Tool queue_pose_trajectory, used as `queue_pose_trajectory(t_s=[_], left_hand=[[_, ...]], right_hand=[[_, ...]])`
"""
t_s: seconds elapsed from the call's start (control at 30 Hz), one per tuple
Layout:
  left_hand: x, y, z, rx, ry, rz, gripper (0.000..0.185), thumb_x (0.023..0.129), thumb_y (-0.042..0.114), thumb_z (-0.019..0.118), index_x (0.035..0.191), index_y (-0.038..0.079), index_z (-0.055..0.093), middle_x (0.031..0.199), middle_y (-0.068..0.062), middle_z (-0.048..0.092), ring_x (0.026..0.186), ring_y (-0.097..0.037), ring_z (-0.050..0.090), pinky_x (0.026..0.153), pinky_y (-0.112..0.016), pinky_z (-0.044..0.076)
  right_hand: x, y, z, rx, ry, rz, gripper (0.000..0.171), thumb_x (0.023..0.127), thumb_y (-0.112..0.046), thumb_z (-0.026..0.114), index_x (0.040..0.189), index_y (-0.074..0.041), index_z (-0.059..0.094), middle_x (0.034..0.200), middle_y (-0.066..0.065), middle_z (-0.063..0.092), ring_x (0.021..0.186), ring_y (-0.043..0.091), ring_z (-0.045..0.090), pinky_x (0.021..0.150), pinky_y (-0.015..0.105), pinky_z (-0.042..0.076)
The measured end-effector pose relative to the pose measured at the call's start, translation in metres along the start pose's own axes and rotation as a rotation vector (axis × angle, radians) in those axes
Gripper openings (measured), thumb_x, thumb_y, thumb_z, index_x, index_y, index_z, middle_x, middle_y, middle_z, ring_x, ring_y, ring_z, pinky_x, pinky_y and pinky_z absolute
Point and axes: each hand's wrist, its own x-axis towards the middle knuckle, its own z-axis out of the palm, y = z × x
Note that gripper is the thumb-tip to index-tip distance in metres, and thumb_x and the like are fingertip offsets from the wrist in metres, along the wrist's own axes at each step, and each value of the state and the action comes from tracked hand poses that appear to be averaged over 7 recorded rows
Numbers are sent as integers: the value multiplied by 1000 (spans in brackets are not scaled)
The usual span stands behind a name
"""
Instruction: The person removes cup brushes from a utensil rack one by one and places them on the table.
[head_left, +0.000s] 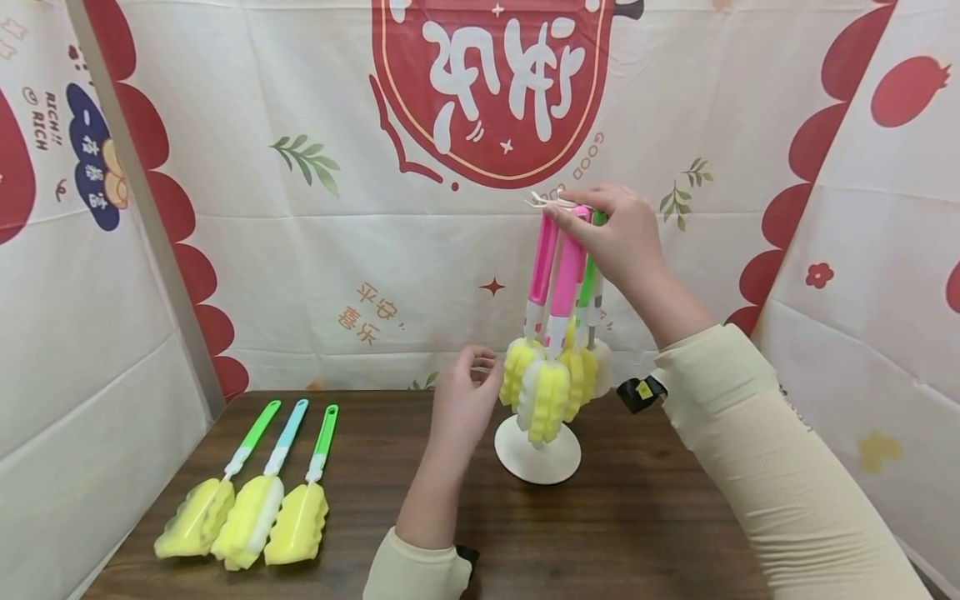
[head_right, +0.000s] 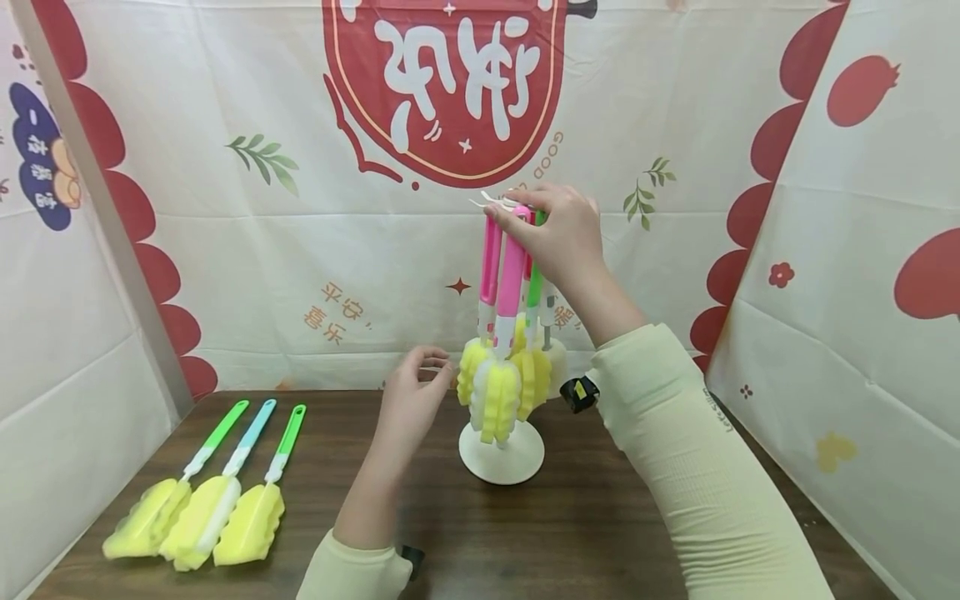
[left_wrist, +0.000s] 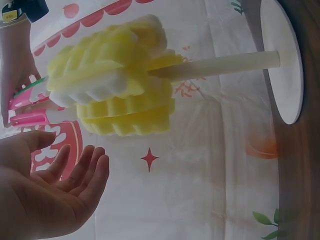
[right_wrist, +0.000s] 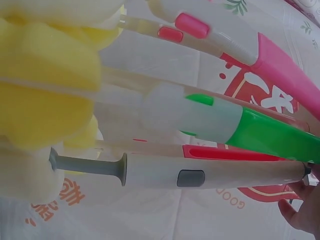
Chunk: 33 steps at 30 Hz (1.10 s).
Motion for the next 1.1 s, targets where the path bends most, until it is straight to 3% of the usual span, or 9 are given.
queue_pose_trajectory(t_s=[0.37,0.57,1.1], left_hand=[[7,-16,13,92,-71,-2,32,91,18,70,119,8,59,114,-7,62,107,-28,60,88,-40,50],[8,-19,16,153,-83,39,44,85,21,77,122,9,58,116,-6,59,110,-27,57,89,-41,50],[1,-19,26,194,-69,82,51,82,19,80,126,7,54,113,-9,61,100,-24,60,83,-37,51]], right_hand=[[1,2,-1,-3,17,-14,56,87,-59,62,127,-20,67,117,-1,63,108,16,48,74,36,55],[1,2,-1,-18,32,-34,54,88,-57,61,127,-20,67,116,-1,65,106,15,49,73,35,54],[-2,2,1,6,2,-52,50,93,-54,55,128,-20,66,122,2,61,114,19,48,79,42,55]])
